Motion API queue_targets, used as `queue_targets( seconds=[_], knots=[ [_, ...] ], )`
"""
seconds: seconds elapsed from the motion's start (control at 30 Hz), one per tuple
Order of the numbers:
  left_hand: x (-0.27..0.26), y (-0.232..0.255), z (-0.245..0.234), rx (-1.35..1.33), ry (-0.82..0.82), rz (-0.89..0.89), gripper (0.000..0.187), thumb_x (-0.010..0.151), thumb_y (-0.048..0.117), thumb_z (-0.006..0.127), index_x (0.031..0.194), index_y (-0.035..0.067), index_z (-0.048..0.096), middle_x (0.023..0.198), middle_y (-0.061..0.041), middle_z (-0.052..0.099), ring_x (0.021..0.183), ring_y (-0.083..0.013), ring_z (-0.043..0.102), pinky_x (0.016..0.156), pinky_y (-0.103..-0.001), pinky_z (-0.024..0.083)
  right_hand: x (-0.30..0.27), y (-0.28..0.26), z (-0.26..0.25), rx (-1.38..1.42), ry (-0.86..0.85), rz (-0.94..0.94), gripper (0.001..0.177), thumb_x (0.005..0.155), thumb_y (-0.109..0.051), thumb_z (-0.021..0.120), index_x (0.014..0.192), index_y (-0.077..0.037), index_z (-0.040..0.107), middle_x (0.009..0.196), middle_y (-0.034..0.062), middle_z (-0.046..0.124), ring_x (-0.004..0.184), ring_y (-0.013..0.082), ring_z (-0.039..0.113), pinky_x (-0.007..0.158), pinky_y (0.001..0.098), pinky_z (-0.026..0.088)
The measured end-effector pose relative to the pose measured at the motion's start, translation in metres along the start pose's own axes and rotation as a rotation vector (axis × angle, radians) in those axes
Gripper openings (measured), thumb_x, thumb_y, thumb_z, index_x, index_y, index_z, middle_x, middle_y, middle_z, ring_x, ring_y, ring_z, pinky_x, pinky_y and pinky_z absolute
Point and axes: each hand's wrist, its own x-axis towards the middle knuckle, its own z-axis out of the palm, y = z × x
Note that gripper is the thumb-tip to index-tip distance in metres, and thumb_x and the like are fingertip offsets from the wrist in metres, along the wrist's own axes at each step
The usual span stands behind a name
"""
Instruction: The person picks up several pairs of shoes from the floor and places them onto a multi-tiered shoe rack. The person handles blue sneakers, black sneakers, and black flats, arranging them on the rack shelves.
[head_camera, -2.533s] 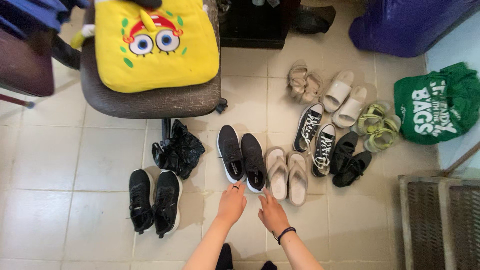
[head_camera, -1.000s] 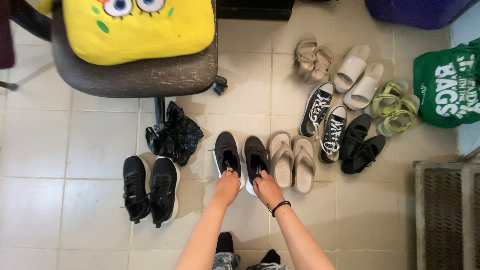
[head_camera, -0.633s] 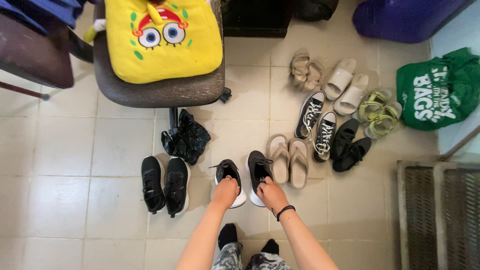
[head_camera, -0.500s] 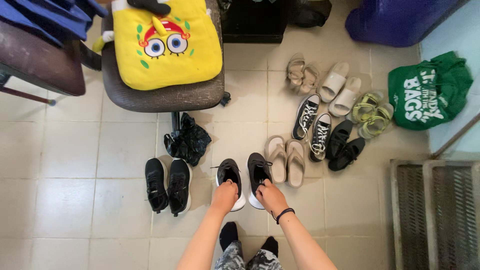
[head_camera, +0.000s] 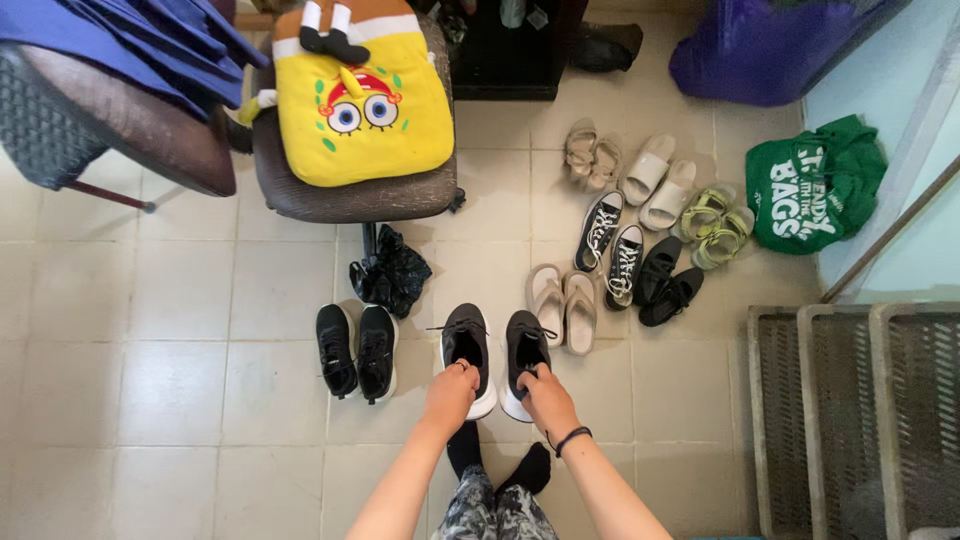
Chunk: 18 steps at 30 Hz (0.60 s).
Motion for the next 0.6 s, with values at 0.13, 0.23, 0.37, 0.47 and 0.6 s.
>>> queue_targets(
  seconds=[0.13,0.23,0.37,0.47,0.6],
  knots=[
    [-0.026,0.027,-0.028,-0.058,0.043,0.006,0.014,0.073,-0.002,0.063,0.081,0.008,0.059,0.088,-0.012,0.062,0.088,-0.0358,0.064,0.071,-0.049,0.051,-0.032,-0.016,-0.022,0.069,0.02,0.038,0.043,0.075,-0.004,0.069,0.115,-0.015,0.058,0.11,0.0162,0.06,0.102,0.0401,0.062,0.084,0.0479,0.053],
    [-0.041,0.041,-0.046,-0.065,0.043,-0.012,0.014,0.076,-0.002,0.063,0.083,0.009,0.058,0.088,-0.013,0.061,0.087,-0.0373,0.063,0.071,-0.051,0.05,-0.052,-0.025,-0.034,0.126,0.071,0.098,0.056,0.076,-0.008,0.072,0.128,-0.01,0.05,0.118,0.0208,0.06,0.106,0.0431,0.061,0.089,0.0494,0.052],
    [-0.059,0.064,-0.068,-0.088,0.054,0.011,0.013,0.08,0.001,0.064,0.086,0.01,0.057,0.089,-0.013,0.06,0.087,-0.0383,0.062,0.07,-0.051,0.05,-0.071,-0.033,-0.051,0.144,0.089,0.115,0.067,0.075,-0.011,0.075,0.134,-0.004,0.047,0.125,0.0247,0.06,0.113,0.0442,0.06,0.096,0.0475,0.051],
    [-0.07,0.082,-0.086,-0.095,0.036,0.039,0.015,0.081,0.003,0.066,0.089,0.009,0.056,0.09,-0.014,0.059,0.087,-0.0393,0.061,0.07,-0.052,0.049,-0.086,-0.042,-0.062,0.154,0.057,0.116,0.07,0.075,-0.013,0.078,0.137,-0.002,0.047,0.129,0.0262,0.058,0.115,0.0444,0.06,0.098,0.0461,0.051],
    [-0.087,0.111,-0.107,-0.067,-0.043,0.014,0.016,0.083,0.0,0.064,0.092,0.009,0.054,0.093,-0.014,0.058,0.088,-0.0387,0.061,0.072,-0.051,0.049,-0.11,-0.055,-0.085,0.164,-0.018,0.109,0.07,0.075,-0.012,0.077,0.138,0.001,0.047,0.133,0.0263,0.056,0.118,0.0443,0.059,0.099,0.046,0.05]
  ],
)
